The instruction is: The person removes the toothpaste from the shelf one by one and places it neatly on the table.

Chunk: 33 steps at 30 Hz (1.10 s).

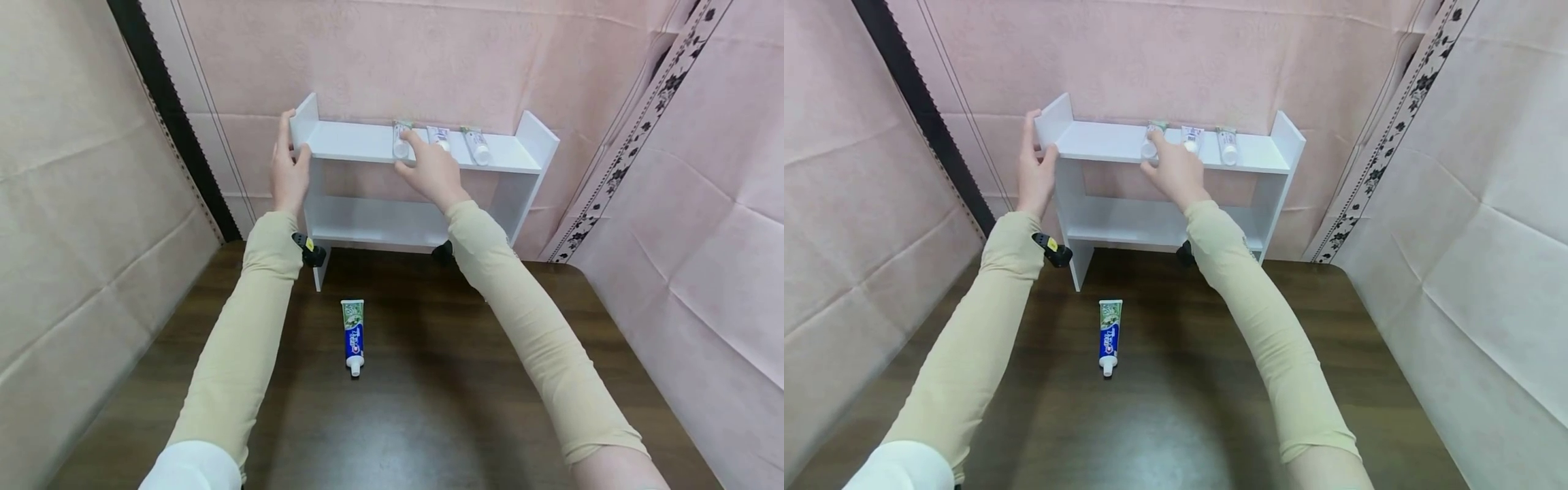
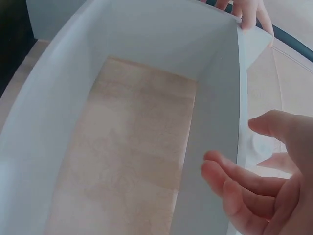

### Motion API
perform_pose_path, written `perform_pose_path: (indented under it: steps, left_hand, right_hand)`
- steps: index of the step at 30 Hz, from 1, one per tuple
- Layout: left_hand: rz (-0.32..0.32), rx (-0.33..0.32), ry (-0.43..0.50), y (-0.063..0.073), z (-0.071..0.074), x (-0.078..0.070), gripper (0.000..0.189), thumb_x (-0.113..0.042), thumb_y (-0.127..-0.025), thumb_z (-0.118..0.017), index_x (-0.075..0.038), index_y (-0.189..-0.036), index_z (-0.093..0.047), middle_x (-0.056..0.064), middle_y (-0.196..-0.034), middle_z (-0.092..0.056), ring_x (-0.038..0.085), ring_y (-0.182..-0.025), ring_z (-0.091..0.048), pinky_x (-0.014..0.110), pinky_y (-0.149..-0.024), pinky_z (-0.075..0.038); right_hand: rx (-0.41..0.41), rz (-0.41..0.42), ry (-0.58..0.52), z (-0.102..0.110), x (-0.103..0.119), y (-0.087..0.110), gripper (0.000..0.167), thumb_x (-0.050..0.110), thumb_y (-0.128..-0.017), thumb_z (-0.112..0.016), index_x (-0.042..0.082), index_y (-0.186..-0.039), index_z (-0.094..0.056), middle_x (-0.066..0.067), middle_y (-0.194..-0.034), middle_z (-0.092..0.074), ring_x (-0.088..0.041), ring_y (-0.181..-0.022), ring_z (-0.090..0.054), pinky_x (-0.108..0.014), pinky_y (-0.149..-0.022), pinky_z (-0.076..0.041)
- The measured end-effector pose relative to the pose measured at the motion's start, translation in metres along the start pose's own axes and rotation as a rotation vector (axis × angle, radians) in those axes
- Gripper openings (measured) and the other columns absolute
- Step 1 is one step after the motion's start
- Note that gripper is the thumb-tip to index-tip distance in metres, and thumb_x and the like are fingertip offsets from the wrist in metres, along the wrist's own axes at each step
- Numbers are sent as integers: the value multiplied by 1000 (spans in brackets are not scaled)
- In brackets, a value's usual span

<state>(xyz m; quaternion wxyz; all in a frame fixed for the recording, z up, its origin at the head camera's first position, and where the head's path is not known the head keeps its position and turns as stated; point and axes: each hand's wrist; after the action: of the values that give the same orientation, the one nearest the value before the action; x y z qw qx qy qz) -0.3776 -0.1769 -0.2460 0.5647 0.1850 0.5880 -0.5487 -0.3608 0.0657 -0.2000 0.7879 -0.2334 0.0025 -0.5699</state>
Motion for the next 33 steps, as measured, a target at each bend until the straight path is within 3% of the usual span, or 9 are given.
perform_pose_path:
  steps: [7,12,17,23,28,33]
  left_hand:
    - [-8,0,-5,-1,1,-1,56,-24,-99,-41,-60,-140,-26,1,-144,-43,15,-109,-46,28,-78,-40]
    - [-20,4,-12,-2,0,-1,55,-25,-100,-40,-59,-141,-26,2,-143,-45,15,-106,-47,27,-78,-40]
    - [-16,10,2,-3,1,-1,55,-24,-100,-40,-57,-141,-27,1,-145,-43,15,-108,-47,27,-78,-41]
    - [-11,12,7,-2,2,-2,56,-23,-100,-40,-59,-140,-26,1,-143,-44,14,-104,-46,27,-77,-40]
    - [-15,15,3,-1,2,-1,55,-24,-100,-40,-58,-140,-27,1,-143,-44,15,-105,-48,27,-77,-41]
    - [-13,16,12,-1,2,-2,55,-24,-100,-40,-57,-140,-27,-1,-146,-42,15,-111,-47,29,-79,-41]
  right_hand:
    - [-92,5,-96,-7,2,4,47,44,-94,-53,26,-137,-43,1,-59,-38,-18,-59,-39,-29,-52,-30]
    - [-125,1,-65,-9,7,-2,46,52,-94,-52,19,-126,-43,-2,-62,-43,-21,-60,-45,-32,-52,-31]
    - [-106,-7,-3,-8,11,-9,38,42,-97,-48,15,-121,-40,-2,-64,-47,-20,-59,-46,-32,-52,-31]
    - [-106,-17,39,-12,11,-9,43,36,-98,-42,17,-137,-43,-1,-63,-48,-18,-57,-44,-31,-52,-30]
    - [-158,5,35,-14,10,-5,38,46,-96,-47,18,-123,-49,-3,-62,-46,-19,-57,-41,-31,-51,-27]
    - [-234,23,9,-17,8,-4,30,35,-95,-50,16,-117,-52,-7,-66,-54,-21,-57,-43,-31,-51,-28]
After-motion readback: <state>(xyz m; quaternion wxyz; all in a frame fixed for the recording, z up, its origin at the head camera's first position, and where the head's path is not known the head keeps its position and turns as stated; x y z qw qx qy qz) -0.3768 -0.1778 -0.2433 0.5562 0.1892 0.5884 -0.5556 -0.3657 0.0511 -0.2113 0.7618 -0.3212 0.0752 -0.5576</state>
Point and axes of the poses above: each hand's wrist, its own y-axis away from the middle knuckle, its own z-axis out of the back of the hand, x = y × z
